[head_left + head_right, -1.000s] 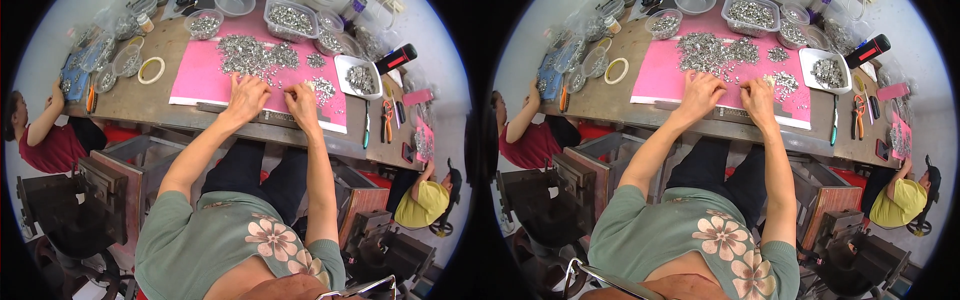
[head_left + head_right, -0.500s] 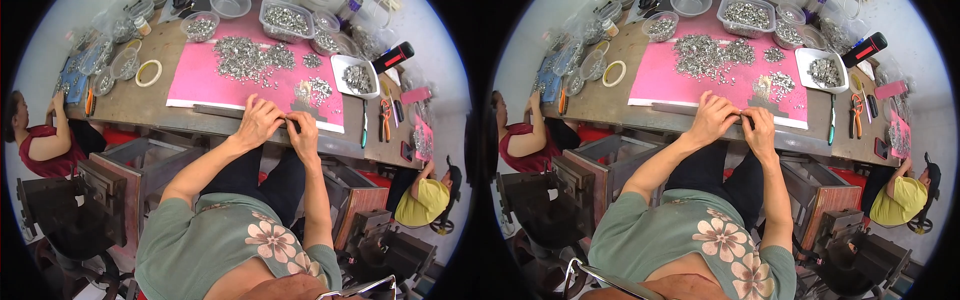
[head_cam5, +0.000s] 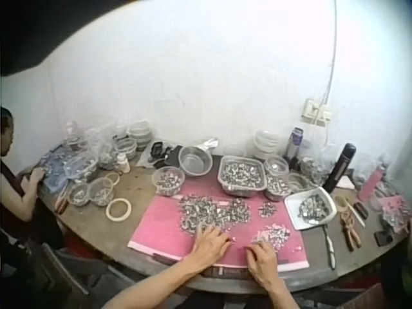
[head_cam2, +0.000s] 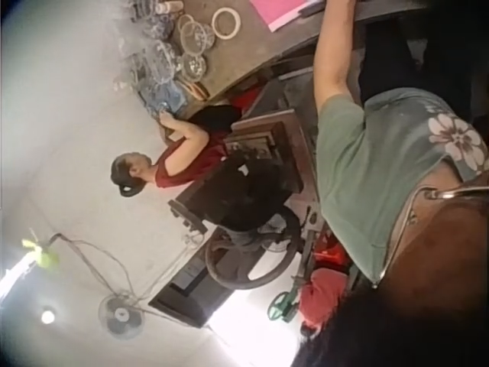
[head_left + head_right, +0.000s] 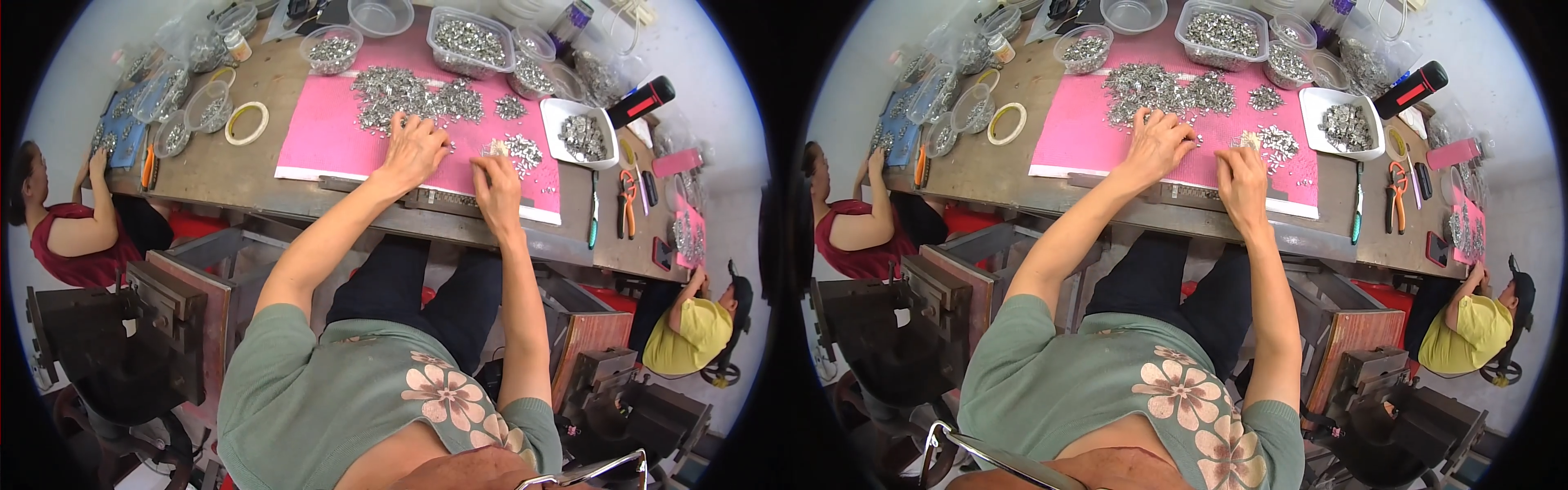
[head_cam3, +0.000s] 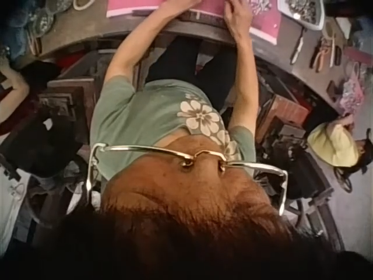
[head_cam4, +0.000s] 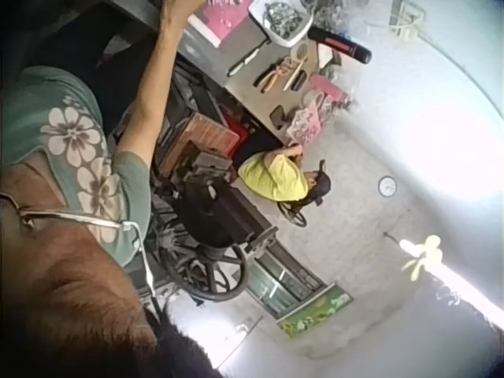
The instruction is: The person assembles small metal components by hand and with a manual press machine.
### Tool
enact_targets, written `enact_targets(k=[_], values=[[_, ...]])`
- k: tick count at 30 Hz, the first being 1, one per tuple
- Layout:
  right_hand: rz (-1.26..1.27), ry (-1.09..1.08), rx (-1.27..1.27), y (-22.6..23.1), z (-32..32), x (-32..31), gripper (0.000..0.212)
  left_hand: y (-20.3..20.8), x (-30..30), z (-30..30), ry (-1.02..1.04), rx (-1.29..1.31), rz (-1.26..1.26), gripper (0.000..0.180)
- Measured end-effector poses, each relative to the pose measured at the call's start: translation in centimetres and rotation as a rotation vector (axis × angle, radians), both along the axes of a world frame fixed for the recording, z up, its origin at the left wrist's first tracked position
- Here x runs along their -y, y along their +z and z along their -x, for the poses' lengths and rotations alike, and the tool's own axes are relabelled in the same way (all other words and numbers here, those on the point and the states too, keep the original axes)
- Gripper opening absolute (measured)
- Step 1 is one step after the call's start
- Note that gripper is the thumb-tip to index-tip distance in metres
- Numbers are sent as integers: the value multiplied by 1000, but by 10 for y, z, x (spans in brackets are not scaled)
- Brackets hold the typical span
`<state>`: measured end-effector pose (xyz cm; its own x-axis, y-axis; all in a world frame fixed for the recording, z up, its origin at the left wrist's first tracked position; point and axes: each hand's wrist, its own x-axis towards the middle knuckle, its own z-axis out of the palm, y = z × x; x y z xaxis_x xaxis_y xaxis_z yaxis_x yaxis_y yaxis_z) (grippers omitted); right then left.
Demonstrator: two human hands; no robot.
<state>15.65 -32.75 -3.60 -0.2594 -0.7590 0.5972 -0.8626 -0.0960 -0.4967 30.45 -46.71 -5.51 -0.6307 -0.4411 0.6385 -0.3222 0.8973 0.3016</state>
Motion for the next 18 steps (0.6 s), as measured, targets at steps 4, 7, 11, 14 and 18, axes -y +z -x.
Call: enact_targets(k=[4, 7, 11, 14, 18], values=[[-159, -53, -75, -1, 5, 38, 14, 0, -4, -4, -19, -5, -33, 15], [-265, -97, -67, -3, 6, 52, 18, 1, -5, -10, -29, 16, -46, 17], [-348, -76, 27, 3, 9, 59, 21, -1, -3, -11, -9, 29, -67, 16], [-427, -67, 63, 9, 10, 60, 23, 1, -4, -10, -3, 54, -85, 16], [-427, -53, -7, 11, 6, 57, 22, 3, -4, -11, -11, 82, -86, 18]])
